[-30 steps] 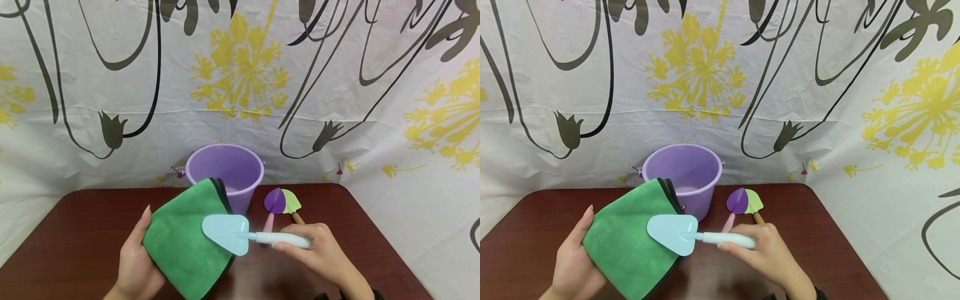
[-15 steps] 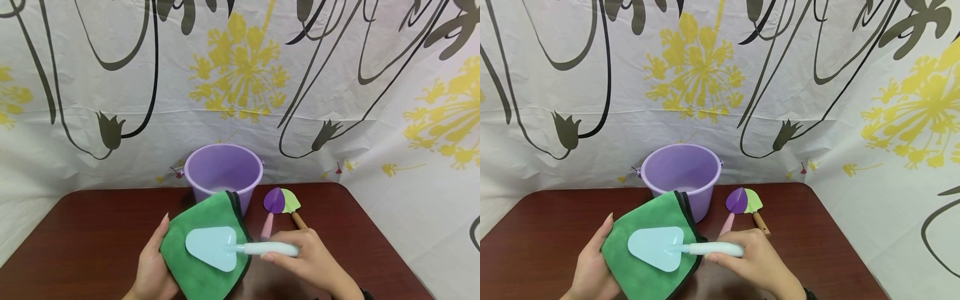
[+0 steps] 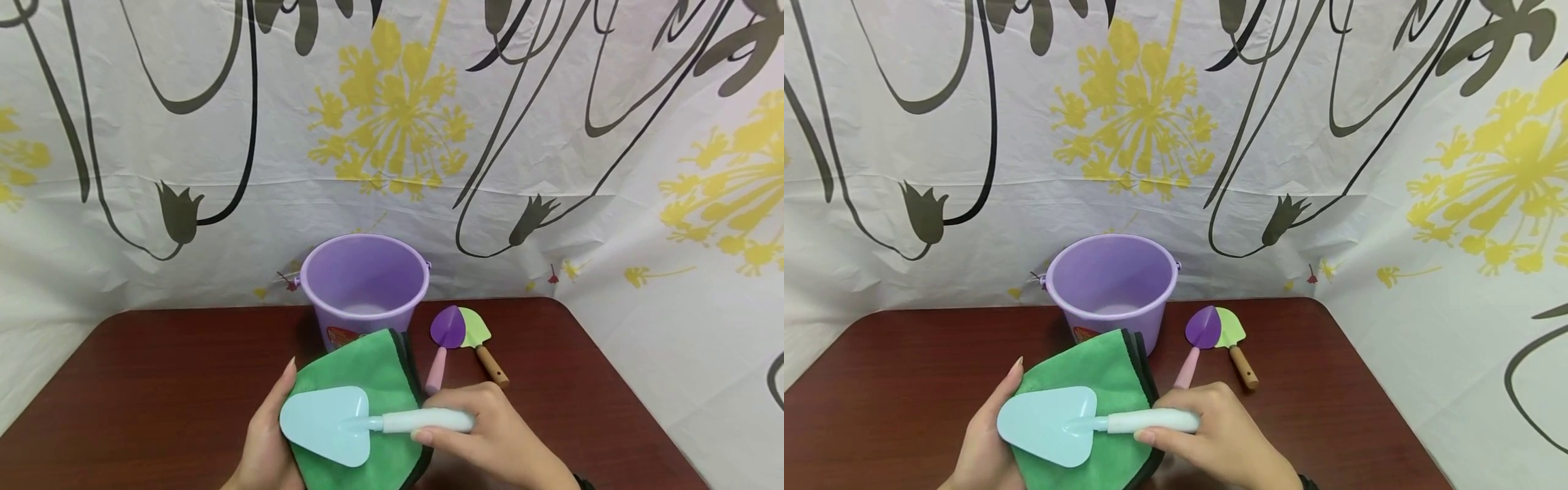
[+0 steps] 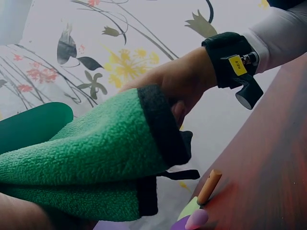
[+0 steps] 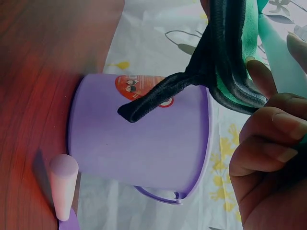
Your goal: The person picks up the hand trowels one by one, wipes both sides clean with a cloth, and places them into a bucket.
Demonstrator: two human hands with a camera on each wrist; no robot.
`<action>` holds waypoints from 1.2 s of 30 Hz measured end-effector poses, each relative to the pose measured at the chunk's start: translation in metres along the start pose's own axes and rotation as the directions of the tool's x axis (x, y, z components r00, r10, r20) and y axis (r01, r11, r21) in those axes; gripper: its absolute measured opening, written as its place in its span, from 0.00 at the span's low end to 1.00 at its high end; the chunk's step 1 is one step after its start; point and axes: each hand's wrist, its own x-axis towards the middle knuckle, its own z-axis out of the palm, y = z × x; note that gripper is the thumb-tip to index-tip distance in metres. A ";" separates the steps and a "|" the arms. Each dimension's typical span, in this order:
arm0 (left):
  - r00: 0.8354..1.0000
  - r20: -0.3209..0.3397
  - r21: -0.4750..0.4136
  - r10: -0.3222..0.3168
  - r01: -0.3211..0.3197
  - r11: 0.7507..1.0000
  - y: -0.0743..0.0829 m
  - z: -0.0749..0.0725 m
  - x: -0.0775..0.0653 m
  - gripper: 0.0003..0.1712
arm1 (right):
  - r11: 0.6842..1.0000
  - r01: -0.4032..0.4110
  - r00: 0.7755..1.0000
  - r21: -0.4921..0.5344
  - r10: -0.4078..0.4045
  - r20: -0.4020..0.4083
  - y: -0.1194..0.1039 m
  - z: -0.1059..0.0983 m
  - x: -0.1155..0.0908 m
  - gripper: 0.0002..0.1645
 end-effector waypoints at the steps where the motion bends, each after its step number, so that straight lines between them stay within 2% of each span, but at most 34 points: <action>1: 1.000 0.003 -0.005 0.001 -0.001 1.000 0.000 0.000 0.000 0.33 | 1.000 -0.001 1.000 0.001 0.001 0.001 0.000 0.000 0.000 0.12; 7: 1.000 -0.004 0.010 0.023 -0.023 1.000 0.000 -0.001 0.000 0.30 | 0.999 0.019 1.000 -0.044 -0.020 -0.011 0.000 -0.001 0.000 0.11; 13: 0.998 -0.056 0.104 0.036 -0.030 0.994 0.003 0.001 -0.001 0.31 | 0.996 0.042 0.999 -0.077 -0.044 -0.031 0.002 -0.005 0.000 0.11; 15: 0.997 -0.047 0.115 0.054 -0.048 0.992 0.005 0.002 -0.001 0.31 | 0.997 0.030 0.999 -0.069 -0.033 -0.034 0.002 -0.007 0.000 0.11; 19: 0.996 0.049 0.046 0.075 -0.077 0.996 0.009 0.003 0.001 0.35 | 0.996 -0.010 0.999 -0.087 0.006 -0.040 0.002 -0.013 0.000 0.11; 22: 0.991 0.111 -0.021 0.074 -0.072 0.997 0.012 0.005 0.001 0.39 | 0.992 -0.025 0.999 -0.122 0.020 -0.043 0.002 -0.018 0.000 0.12; 29: 0.971 0.200 -0.103 0.131 -0.112 0.988 0.017 0.008 0.001 0.43 | 0.989 -0.064 0.996 -0.130 0.056 -0.064 0.004 -0.025 -0.003 0.11; 32: 0.964 0.223 -0.116 0.145 -0.121 0.986 0.019 0.007 0.000 0.44 | 0.984 -0.075 0.994 -0.160 0.061 -0.089 0.004 -0.029 -0.004 0.12; 36: 0.968 0.206 -0.103 0.142 -0.122 0.987 0.023 0.005 -0.002 0.44 | 0.977 -0.109 0.990 -0.181 0.090 -0.110 0.004 -0.034 -0.006 0.12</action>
